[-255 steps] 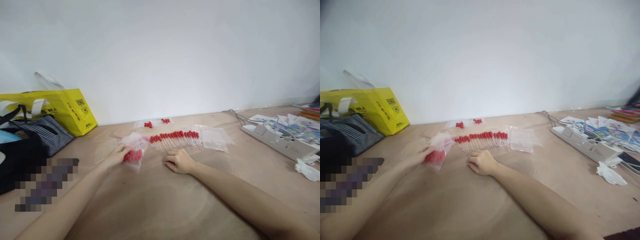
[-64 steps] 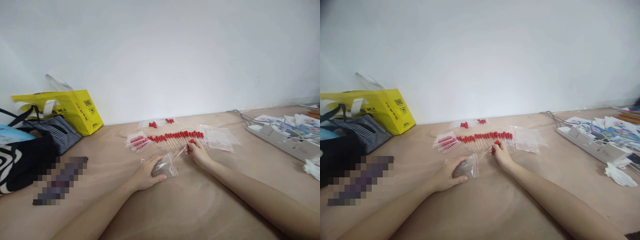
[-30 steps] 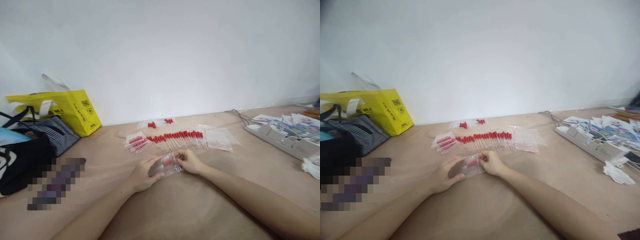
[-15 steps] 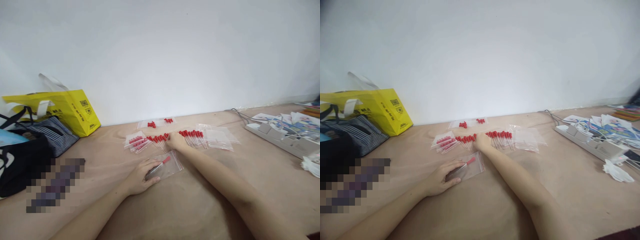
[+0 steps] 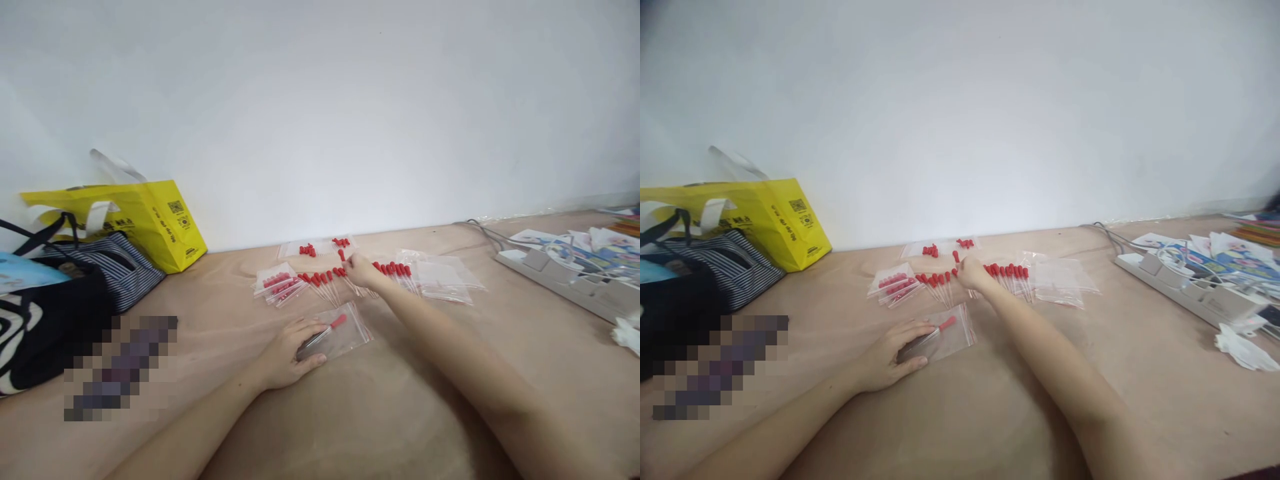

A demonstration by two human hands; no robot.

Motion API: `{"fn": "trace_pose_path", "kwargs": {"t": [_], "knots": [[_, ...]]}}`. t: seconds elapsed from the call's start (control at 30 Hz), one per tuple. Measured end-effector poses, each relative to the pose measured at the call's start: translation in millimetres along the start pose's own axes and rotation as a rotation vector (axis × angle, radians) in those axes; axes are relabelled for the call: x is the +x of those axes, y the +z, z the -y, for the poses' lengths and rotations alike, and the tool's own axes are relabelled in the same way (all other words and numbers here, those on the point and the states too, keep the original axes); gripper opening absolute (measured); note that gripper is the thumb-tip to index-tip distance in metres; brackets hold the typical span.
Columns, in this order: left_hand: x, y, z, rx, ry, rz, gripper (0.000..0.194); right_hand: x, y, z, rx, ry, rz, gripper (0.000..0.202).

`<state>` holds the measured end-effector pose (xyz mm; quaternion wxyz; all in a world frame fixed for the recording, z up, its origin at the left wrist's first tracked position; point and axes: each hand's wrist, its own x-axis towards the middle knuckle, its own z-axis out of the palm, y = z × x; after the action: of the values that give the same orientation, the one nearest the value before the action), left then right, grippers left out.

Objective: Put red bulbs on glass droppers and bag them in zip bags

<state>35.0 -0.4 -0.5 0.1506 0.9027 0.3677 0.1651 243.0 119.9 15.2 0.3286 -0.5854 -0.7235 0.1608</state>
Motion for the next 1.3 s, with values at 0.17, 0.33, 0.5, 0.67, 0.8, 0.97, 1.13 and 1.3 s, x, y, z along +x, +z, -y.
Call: {"fn": "trace_pose_path", "kwargs": {"t": [0.17, 0.33, 0.5, 0.67, 0.8, 0.97, 1.13, 1.3], "knots": [[0, -0.1, 1, 0.002, -0.025, 0.025, 0.044, -39, -30, -34, 0.173, -0.025, -0.091, 0.034], [-1, -1.1, -1, -0.002, -0.033, 0.014, 0.043, -80, -27, -48, 0.742, 0.002, -0.109, 0.058], [-3, -0.3, 1, 0.006, -0.055, 0.011, 0.047, -95, -8, -38, 0.907, 0.206, -0.265, 0.054], [-2, -2.5, -2, 0.011, -0.080, 0.021, 0.048, -99, 3, -31, 0.915, 0.214, -0.219, 0.046], [-1, -4.5, -6, 0.006, -0.079, 0.025, 0.047, -101, 0, -31, 0.861, 0.171, -0.249, 0.048], [-2, -3.4, -4, 0.014, -0.089, 0.044, 0.049, -104, 0, -28, 1.012, 0.221, -0.169, 0.048], [-3, -2.5, -2, 0.010, -0.096, 0.037, 0.050, -112, 5, -18, 1.092, 0.273, -0.028, 0.044], [-3, -3.4, -3, 0.015, -0.098, 0.037, 0.052, -117, 3, -19, 0.778, 0.112, 0.107, 0.027]]}}
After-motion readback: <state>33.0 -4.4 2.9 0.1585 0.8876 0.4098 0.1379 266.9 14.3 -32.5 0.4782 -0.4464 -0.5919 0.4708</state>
